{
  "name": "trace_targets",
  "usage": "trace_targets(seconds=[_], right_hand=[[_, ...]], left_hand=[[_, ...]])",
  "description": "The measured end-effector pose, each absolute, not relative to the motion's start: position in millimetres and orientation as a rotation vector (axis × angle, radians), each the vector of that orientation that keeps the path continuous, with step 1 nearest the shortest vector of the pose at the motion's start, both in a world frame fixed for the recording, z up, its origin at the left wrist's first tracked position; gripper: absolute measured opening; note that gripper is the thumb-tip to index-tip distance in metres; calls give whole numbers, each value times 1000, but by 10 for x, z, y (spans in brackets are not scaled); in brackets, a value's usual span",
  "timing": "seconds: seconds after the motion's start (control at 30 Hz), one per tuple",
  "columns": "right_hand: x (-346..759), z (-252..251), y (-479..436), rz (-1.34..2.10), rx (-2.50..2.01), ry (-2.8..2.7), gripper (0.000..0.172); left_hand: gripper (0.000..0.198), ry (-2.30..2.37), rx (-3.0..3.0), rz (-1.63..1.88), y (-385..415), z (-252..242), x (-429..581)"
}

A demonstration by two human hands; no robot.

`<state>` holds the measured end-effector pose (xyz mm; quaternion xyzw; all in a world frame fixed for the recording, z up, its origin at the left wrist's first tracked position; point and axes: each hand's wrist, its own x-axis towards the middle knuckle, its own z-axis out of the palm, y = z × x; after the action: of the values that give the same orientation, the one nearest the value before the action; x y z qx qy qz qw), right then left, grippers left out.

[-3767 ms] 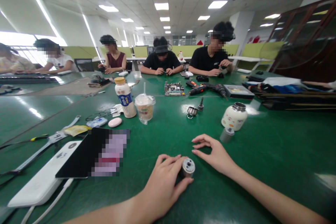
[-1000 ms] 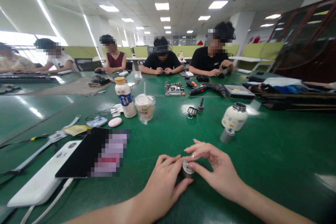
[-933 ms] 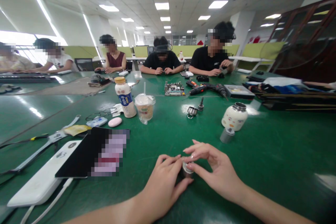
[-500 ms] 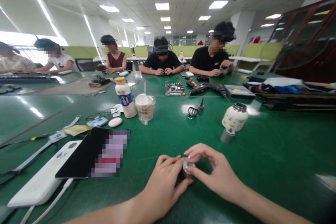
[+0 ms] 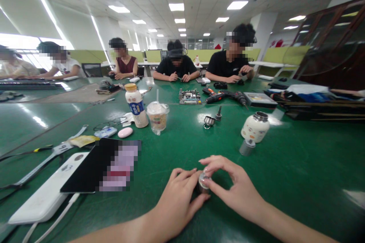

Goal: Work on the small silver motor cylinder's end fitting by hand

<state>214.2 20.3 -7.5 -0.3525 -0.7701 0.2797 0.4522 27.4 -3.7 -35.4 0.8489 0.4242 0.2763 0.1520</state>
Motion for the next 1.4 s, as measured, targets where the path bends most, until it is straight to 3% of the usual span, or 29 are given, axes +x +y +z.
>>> trace_targets(seconds=[0.53, 0.93, 1.13, 1.4], right_hand=[[2137, -105, 193, 734, -769, -1894, 21], [2263, -237, 473, 778, -895, -1715, 6], [2406, -440, 677, 968, -1069, -1866, 23], [2320, -274, 599, 1057, -952, -1577, 27]], left_hand=[[33, 1231, 2441, 792, -40, -357, 282], [36, 1264, 2418, 730, -41, -323, 275], [38, 1257, 2418, 757, -36, -333, 268], [37, 1265, 2426, 755, -49, -332, 270]])
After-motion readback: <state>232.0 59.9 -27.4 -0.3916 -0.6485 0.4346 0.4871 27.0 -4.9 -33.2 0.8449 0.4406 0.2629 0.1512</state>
